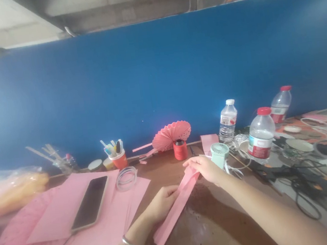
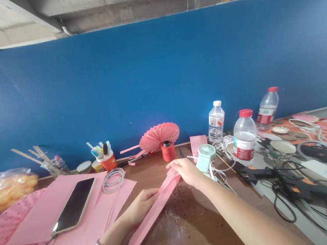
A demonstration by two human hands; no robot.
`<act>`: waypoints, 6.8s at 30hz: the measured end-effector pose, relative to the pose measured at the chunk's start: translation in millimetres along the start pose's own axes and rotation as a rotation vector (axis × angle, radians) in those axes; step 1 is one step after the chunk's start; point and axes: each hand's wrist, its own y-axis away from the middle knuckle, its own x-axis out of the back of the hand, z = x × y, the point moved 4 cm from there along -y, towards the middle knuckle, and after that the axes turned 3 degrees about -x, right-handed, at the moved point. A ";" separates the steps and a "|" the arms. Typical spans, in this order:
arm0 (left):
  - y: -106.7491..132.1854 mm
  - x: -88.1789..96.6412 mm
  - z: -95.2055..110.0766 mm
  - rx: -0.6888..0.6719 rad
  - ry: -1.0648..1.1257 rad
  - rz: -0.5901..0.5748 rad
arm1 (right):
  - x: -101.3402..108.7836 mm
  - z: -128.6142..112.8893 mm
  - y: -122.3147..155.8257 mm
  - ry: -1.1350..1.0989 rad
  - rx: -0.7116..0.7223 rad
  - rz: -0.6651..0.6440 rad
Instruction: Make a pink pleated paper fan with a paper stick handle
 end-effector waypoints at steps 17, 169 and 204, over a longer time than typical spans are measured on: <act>-2.9 6.4 -20.7 -0.050 0.018 0.425 | -83.8 23.2 31.4 -0.447 -0.128 0.029; 11.2 -7.3 -26.2 -0.195 -0.992 0.061 | -43.4 13.2 55.2 0.841 0.374 -0.200; 7.8 28.8 -46.6 0.005 -0.798 0.203 | 2.2 39.5 31.4 0.890 0.315 -0.150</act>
